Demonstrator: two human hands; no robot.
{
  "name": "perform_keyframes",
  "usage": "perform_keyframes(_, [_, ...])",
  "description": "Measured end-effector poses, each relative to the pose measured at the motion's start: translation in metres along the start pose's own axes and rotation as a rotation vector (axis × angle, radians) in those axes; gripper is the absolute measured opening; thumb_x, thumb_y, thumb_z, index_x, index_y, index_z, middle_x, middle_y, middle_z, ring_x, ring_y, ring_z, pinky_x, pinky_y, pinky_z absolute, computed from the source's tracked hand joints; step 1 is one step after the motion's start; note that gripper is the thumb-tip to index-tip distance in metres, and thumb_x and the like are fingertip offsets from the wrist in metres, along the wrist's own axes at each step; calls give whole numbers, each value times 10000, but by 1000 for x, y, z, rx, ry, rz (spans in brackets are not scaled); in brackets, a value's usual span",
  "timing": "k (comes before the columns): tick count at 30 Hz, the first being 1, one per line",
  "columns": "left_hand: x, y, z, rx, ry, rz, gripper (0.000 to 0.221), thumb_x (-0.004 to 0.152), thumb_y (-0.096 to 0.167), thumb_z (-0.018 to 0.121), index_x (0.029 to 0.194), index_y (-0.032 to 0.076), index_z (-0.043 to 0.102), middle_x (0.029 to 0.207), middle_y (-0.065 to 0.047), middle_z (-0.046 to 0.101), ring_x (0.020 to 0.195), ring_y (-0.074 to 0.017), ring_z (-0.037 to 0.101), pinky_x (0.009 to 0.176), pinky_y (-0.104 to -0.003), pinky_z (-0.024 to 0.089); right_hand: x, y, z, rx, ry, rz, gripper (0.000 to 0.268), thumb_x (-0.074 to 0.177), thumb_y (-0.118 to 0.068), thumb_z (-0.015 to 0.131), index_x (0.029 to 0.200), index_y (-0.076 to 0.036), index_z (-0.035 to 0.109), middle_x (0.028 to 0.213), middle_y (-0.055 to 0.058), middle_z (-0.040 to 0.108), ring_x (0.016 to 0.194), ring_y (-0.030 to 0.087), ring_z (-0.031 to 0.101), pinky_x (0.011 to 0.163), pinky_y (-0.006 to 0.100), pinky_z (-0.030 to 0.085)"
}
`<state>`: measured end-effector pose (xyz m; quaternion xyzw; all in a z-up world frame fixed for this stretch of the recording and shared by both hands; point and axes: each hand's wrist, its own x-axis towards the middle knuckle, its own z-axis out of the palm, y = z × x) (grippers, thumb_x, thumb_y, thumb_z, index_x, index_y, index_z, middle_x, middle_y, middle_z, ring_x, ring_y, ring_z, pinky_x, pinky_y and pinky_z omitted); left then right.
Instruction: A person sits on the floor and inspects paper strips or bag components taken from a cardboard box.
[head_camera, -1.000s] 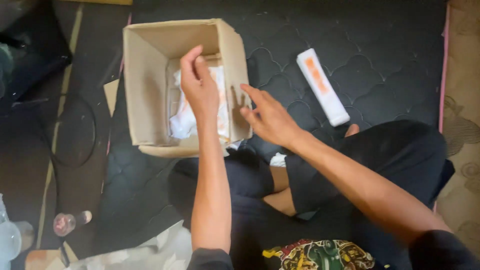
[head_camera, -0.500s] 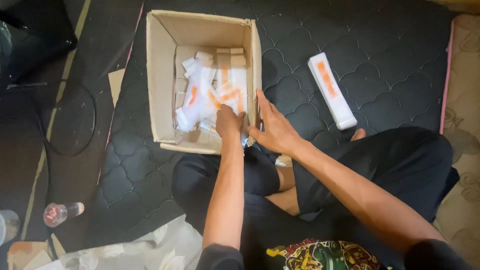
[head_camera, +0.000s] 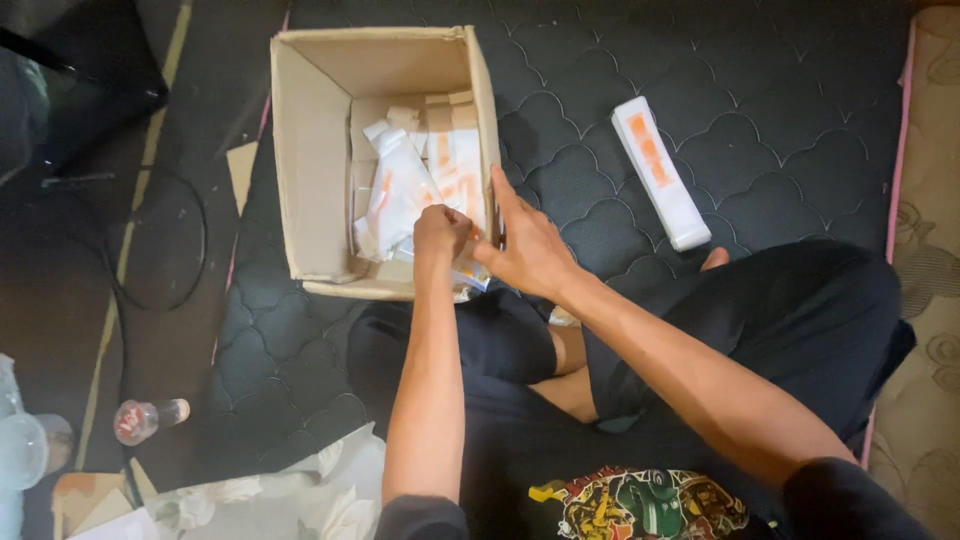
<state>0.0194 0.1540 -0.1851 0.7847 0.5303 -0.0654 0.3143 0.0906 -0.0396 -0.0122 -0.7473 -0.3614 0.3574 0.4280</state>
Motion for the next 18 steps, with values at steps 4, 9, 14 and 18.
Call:
perform_keyframes(4, [-16,27,-14,109,-110,53,427,908,408,707,1063,11,734,1143,-246,726,1194,-413,661,1018,-516,535,-1,6,-1,-96,-5,-2,1011,830,-291,612,1654,-61,72,1524,351,411,1245,526,584,987,643,503])
perform_keyframes(9, [-49,46,-13,124,-134,-101,461,847,332,783,1168,14,696,1171,-214,720,1209,-397,653,1018,-526,529,-7,32,2,-36,29,39,1044,793,-288,616,1658,-69,75,1517,365,415,1261,504,585,1025,555,546])
perform_keyframes(14, [-14,4,10,36,-25,16,179,878,240,745,1019,147,805,1001,-159,768,1063,-378,720,930,-495,570,-2,30,4,-68,8,43,1015,816,-247,616,1656,-61,78,1506,371,422,1177,466,656,1014,531,555])
perform_keyframes(18, [-16,0,-9,-105,77,110,251,860,248,766,1082,133,784,981,-117,777,1033,-333,732,945,-469,568,4,22,8,-92,20,12,1005,808,-252,614,1653,-56,107,1488,359,453,1117,431,703,990,550,556])
